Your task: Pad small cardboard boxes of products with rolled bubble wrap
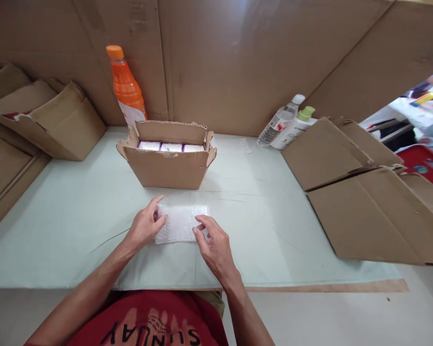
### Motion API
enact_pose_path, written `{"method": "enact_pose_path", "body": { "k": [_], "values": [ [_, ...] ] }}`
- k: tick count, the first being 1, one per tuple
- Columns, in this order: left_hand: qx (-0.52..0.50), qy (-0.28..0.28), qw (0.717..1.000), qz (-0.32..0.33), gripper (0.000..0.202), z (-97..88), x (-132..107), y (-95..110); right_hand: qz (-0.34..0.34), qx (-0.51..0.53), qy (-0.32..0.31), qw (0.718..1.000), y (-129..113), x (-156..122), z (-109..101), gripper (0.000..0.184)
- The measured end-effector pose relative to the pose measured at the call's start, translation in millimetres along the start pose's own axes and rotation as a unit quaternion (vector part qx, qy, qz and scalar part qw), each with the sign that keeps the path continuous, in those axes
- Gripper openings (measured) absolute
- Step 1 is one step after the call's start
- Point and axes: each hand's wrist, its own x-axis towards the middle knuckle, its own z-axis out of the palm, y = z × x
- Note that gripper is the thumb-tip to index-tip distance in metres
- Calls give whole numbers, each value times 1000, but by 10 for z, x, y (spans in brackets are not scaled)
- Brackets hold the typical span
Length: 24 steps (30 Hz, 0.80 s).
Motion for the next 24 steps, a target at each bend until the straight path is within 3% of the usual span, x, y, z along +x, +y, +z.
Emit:
{"method": "enact_pose_path", "body": {
  "k": [4, 8, 11, 15, 18, 21, 24],
  "values": [
    [120, 31, 992, 3, 53, -32, 53, -88, 12, -24, -28, 999, 169, 32, 136, 27],
    [144, 123, 976, 106, 40, -2, -77, -93, 26, -4, -52, 998, 212, 40, 115, 26],
    [151, 60, 969, 186, 36, 29, -150, -11, 22, 21, -41, 999, 92, 77, 93, 24],
    [229, -76, 957, 163, 31, 78, -99, 88, 14, 75, -51, 996, -24, 227, 209, 26],
    [261, -113, 949, 138, 28, 92, -40, 108, 114, 168, -96, 974, 81, 346, 248, 33],
    [261, -124, 947, 141, 27, 85, -18, 98, 235, 293, -79, 924, 267, 371, 113, 41],
    [253, -123, 949, 142, 28, 87, -18, 77, 264, 330, -48, 905, 389, 297, -98, 44]
  ]
}}
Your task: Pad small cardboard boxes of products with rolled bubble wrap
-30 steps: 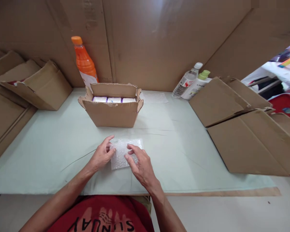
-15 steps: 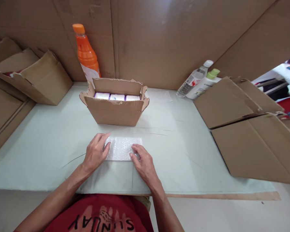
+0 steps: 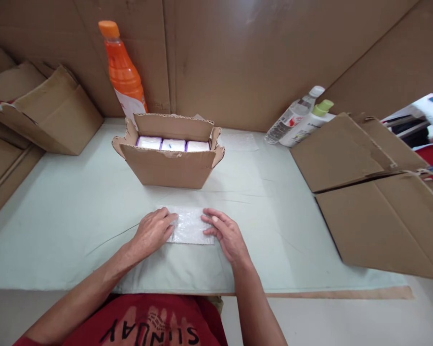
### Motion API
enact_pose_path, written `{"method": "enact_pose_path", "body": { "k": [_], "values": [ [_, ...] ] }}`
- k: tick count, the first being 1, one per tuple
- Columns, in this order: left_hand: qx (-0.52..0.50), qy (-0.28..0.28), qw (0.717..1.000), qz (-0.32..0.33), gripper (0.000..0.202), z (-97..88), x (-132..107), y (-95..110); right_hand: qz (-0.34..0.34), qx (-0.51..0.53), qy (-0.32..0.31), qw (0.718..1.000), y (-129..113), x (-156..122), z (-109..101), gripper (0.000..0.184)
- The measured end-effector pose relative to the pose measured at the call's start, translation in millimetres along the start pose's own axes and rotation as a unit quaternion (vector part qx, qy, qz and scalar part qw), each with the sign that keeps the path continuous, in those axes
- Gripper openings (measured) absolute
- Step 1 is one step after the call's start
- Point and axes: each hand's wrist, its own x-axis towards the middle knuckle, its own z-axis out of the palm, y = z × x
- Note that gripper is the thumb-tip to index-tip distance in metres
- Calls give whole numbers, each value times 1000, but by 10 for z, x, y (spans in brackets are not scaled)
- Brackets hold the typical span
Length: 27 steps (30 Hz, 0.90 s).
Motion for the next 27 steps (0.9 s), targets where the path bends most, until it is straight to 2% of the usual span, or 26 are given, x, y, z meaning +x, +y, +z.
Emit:
{"method": "enact_pose_path", "body": {
  "k": [2, 4, 7, 9, 10, 12, 14, 16, 18, 20, 23, 27],
  "values": [
    [-14, 10, 1000, -4, 29, 19, 1, -8, -17, -62, 37, 997, -1, -61, -103, 45],
    [-26, 21, 999, -6, 30, 40, 9, -11, -53, -183, 98, 977, 16, -92, -137, 45],
    [-32, 35, 999, -6, 29, 58, 21, -6, -118, -391, 169, 897, 70, -56, -64, 37],
    [-38, 48, 998, -7, 29, 64, 8, -4, -156, -476, 170, 849, 104, -8, 29, 29],
    [-38, 54, 998, -7, 29, 69, -11, -9, -176, -487, 161, 840, 114, 11, 74, 26],
    [-62, 84, 994, -12, 32, 91, -78, -38, -215, -453, 143, 853, 118, 20, 135, 22],
    [-133, 161, 978, -28, 36, 143, -174, -97, -239, -373, 138, 886, 104, -17, 156, 21],
    [-226, 253, 939, -59, 43, 218, -269, -176, -246, -304, 135, 910, 83, -93, 151, 22],
    [-312, 303, 895, -97, 55, 291, -335, -252, -256, -271, 132, 919, 70, -188, 149, 23],
    [-397, 296, 860, -126, 70, 330, -361, -302, -280, -251, 131, 918, 67, -284, 159, 20],
    [-525, 223, 811, -131, 83, 282, -354, -304, -311, -215, 126, 917, 63, -398, 184, 14],
    [-642, 105, 752, -107, 73, 139, -352, -203, -331, -196, 131, 914, 4, -453, 176, 12]
  ]
}}
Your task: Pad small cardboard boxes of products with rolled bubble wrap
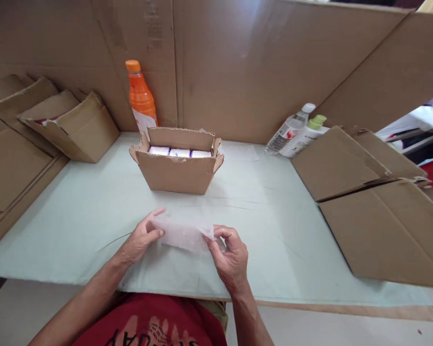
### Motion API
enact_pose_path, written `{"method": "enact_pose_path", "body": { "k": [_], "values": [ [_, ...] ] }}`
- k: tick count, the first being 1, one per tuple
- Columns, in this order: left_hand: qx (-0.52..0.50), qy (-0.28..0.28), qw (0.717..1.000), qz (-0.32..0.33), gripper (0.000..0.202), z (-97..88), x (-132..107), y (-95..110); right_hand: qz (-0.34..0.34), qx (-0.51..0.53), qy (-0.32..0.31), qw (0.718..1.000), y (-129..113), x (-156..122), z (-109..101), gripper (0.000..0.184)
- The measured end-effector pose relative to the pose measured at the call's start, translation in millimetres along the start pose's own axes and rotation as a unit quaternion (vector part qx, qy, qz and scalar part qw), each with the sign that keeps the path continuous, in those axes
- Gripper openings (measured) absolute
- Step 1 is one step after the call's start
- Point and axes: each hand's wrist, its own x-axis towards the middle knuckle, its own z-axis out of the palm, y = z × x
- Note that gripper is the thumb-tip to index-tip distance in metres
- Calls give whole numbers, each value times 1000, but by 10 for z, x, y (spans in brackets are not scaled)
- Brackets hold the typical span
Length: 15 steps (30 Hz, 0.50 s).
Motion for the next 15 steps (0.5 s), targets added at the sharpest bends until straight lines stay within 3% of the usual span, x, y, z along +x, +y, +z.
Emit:
{"method": "enact_pose_path", "body": {
  "k": [2, 4, 7, 9, 12, 15],
  "values": [
    [-21, -10, 1000, -6, 66, 39, -27, 35, 6, -20, 11, 1000, -13, 45, -35, 15],
    [-20, 15, 1000, 7, 65, 56, -58, 40, 17, -47, -1, 999, -13, 104, -73, 20],
    [16, 42, 998, 37, 60, 27, -102, 85, 23, -80, -70, 994, -31, 222, -126, 24],
    [54, 48, 995, 73, 50, -22, -111, 221, 11, -92, -99, 991, -99, 355, -158, 24],
    [137, 68, 973, 171, 42, -119, -29, 649, -20, -92, -79, 992, -326, 706, -186, 33],
    [229, 91, 924, 293, 38, -234, 225, 1245, -71, -68, -37, 994, -645, 1252, -149, 42]
  ]
}}
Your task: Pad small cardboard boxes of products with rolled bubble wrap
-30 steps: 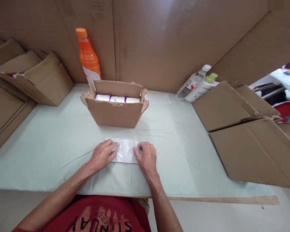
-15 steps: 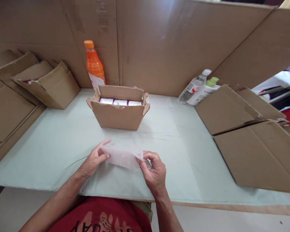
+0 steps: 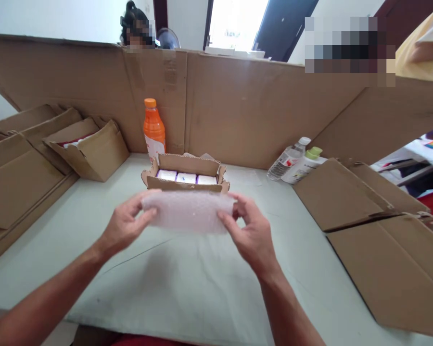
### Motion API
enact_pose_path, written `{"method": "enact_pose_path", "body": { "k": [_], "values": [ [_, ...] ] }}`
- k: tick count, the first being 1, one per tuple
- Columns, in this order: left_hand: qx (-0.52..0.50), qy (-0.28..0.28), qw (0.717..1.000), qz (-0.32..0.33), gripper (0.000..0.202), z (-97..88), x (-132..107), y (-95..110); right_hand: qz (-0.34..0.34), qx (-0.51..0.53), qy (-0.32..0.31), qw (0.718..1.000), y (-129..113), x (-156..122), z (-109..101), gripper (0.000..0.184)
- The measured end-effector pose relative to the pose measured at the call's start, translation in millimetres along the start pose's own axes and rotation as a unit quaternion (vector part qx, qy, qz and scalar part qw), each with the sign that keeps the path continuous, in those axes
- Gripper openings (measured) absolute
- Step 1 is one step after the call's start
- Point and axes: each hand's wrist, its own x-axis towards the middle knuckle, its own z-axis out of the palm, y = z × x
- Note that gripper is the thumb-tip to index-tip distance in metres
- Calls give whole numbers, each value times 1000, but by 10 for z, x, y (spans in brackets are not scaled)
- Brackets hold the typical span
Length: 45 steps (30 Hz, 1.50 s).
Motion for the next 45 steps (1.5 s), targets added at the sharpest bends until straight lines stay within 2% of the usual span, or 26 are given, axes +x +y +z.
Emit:
{"method": "enact_pose_path", "body": {
  "k": [2, 5, 7, 8, 10, 12, 15, 17, 20, 22, 23, 26, 27, 29, 32, 34, 35, 37, 39, 40, 42, 43, 45],
  "values": [
    [44, 19, 997, 63, 34, -136, 429, 104, -52, 16, 20, 998, -124, 454, 27, 42],
    [104, 23, 991, 79, 31, -256, 1010, 130, -101, 4, -6, 995, -172, 1086, 143, 33],
    [190, -18, 980, 54, 29, -274, 1298, 97, -92, -77, -65, 991, -127, 1396, 242, 24],
    [254, -54, 965, 35, 29, -267, 1405, 80, -78, -142, -102, 981, -98, 1506, 290, 21],
    [375, -132, 917, -5, 26, -226, 1553, 58, -53, -284, -181, 940, -54, 1638, 382, 17],
    [442, -197, 874, -28, 20, -157, 1631, 61, -50, -392, -264, 880, -52, 1676, 465, 16],
    [473, -261, 841, -34, 16, -27, 1681, 105, -79, -474, -361, 799, -117, 1651, 573, 13],
    [494, -288, 819, -35, 17, 46, 1695, 148, -98, -502, -388, 766, -166, 1630, 624, 12],
    [518, -302, 800, -33, 11, 72, 1667, 230, -101, -527, -393, 747, -207, 1611, 636, 12],
    [534, -283, 796, -28, 10, 28, 1598, 286, -95, -537, -375, 749, -231, 1582, 598, 15],
    [542, -255, 801, -18, 14, -2, 1551, 308, -96, -542, -358, 754, -250, 1559, 571, 19],
    [536, -159, 828, 35, 26, -75, 1433, 314, -112, -552, -283, 776, -329, 1480, 502, 23],
    [515, -154, 842, 47, 27, -82, 1423, 291, -117, -543, -267, 788, -349, 1466, 494, 22],
    [444, -222, 867, 39, 27, -71, 1461, 213, -123, -493, -286, 812, -358, 1477, 506, 22],
    [348, -330, 877, 3, 30, -35, 1593, 101, -93, -391, -396, 825, -288, 1579, 537, 25],
    [331, -346, 878, 1, 34, -39, 1620, 92, -72, -326, -430, 839, -227, 1629, 503, 28],
    [327, -334, 884, 6, 35, -58, 1591, 110, -68, -298, -413, 858, -202, 1621, 456, 29],
    [299, -269, 915, 32, 34, -137, 1438, 155, -77, -240, -315, 915, -154, 1509, 297, 28],
    [249, -141, 956, 71, 34, -264, 1194, 150, -75, -194, -175, 962, -73, 1271, 81, 28],
    [220, -67, 969, 85, 33, -335, 1057, 106, -66, -176, -111, 976, -4, 1120, -29, 28],
    [177, 47, 980, 72, 32, -453, 796, -87, -28, -161, -32, 986, 196, 802, -195, 28],
    [158, 85, 983, 48, 33, -483, 683, -232, -5, -155, -14, 988, 318, 654, -229, 29],
    [90, 110, 990, -16, 47, -459, 512, -571, 32, -125, -20, 991, 557, 422, -172, 38]
  ]
}}
